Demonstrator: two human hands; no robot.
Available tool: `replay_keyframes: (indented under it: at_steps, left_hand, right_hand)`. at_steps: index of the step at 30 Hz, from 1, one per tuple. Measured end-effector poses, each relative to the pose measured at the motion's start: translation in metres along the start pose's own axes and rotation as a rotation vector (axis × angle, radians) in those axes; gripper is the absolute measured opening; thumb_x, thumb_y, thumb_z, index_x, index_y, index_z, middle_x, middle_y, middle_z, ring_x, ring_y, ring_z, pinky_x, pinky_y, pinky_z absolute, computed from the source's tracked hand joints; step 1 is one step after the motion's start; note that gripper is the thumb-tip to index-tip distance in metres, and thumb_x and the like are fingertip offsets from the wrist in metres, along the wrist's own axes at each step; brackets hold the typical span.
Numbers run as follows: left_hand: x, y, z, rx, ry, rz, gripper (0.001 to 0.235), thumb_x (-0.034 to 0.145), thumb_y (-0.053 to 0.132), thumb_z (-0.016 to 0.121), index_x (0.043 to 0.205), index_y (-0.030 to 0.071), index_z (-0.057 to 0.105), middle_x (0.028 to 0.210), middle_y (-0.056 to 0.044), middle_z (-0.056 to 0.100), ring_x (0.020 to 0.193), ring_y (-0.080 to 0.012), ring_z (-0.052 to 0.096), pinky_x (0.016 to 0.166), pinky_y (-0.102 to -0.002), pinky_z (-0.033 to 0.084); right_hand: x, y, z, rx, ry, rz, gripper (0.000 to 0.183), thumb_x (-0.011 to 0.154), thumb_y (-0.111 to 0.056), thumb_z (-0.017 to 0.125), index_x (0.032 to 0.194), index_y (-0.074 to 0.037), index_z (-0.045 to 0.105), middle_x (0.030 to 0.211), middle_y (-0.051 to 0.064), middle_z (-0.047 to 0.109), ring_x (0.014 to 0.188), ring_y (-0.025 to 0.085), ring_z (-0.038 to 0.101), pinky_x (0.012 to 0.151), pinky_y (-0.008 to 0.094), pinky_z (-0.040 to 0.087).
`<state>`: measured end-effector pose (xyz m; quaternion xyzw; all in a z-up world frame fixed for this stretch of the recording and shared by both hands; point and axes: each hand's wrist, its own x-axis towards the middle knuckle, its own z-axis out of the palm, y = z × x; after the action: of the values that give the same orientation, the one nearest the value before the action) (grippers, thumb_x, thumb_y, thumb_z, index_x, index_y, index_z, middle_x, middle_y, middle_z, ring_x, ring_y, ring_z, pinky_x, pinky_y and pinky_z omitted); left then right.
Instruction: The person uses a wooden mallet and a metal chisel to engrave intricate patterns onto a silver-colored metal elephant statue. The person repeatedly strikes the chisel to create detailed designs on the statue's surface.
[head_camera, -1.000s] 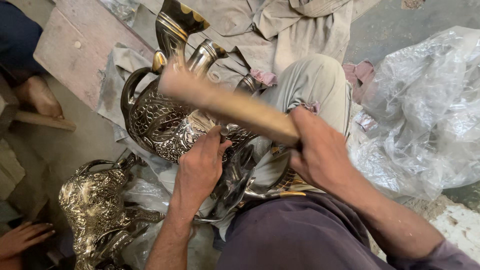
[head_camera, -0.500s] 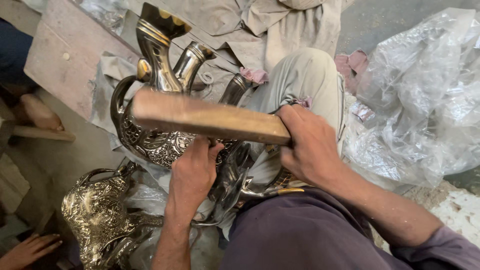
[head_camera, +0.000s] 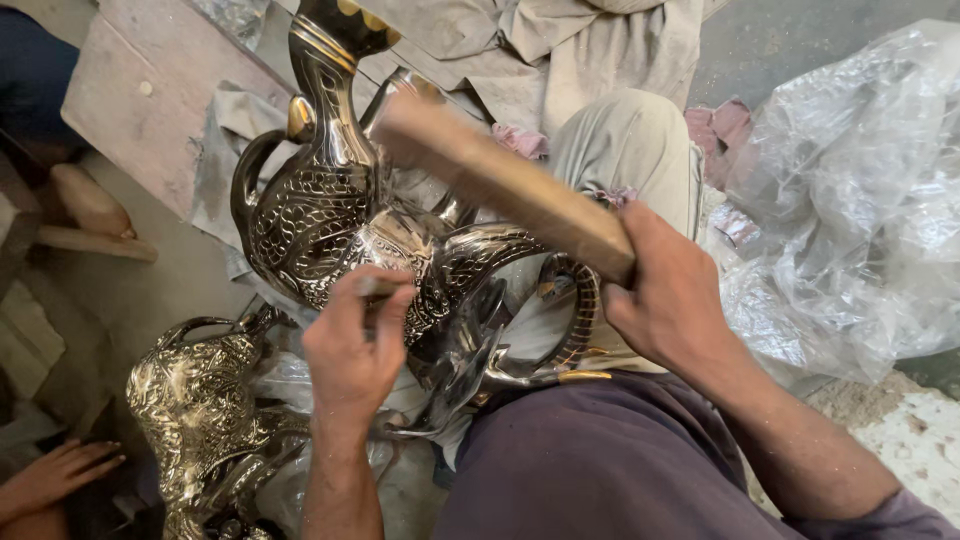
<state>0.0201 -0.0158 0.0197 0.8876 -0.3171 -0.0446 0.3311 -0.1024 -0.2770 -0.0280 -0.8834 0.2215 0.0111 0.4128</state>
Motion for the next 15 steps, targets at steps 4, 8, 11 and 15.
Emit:
replay_keyframes:
  at_steps: [4,8,11,15]
  left_hand:
    - [-0.01,0.0,-0.004,-0.014,0.087,-0.039,0.033,0.101,0.009,0.074,0.131,0.003,0.06,0.106,-0.01,0.078,0.095,-0.0168,0.079,0.076,-0.028,0.067]
    - [-0.012,-0.004,0.011,-0.053,0.084,0.032,0.035,0.099,0.008,0.076,0.129,0.003,0.06,0.105,-0.01,0.077,0.094,-0.0171,0.078,0.074,-0.029,0.066]
    - [-0.011,-0.01,0.023,-0.091,0.055,0.017,0.031,0.099,0.007,0.076,0.124,0.003,0.058,0.1,-0.008,0.076,0.087,-0.0147,0.076,0.067,-0.026,0.065]
    - [-0.014,-0.022,0.03,0.057,0.054,0.167,0.029,0.099,0.007,0.076,0.12,0.003,0.055,0.098,-0.01,0.074,0.083,-0.0186,0.074,0.066,-0.029,0.061]
  right_hand:
    - [-0.004,0.001,0.001,0.163,-0.011,0.062,0.049,0.078,-0.014,0.077,0.117,-0.003,0.049,0.086,0.025,0.068,0.08,0.045,0.069,0.068,0.05,0.053]
    - [-0.004,-0.012,-0.001,0.359,0.0,-0.094,0.041,0.082,-0.014,0.069,0.118,-0.005,0.05,0.09,0.016,0.076,0.087,0.034,0.077,0.073,0.043,0.058]
    - [-0.004,-0.02,-0.003,0.219,-0.033,-0.088,0.049,0.083,-0.032,0.085,0.108,-0.005,0.052,0.084,0.019,0.069,0.077,0.038,0.071,0.066,0.046,0.054]
    - [-0.005,-0.024,-0.008,0.108,-0.051,-0.205,0.048,0.08,-0.031,0.083,0.111,-0.007,0.056,0.09,0.015,0.068,0.08,0.039,0.068,0.064,0.046,0.051]
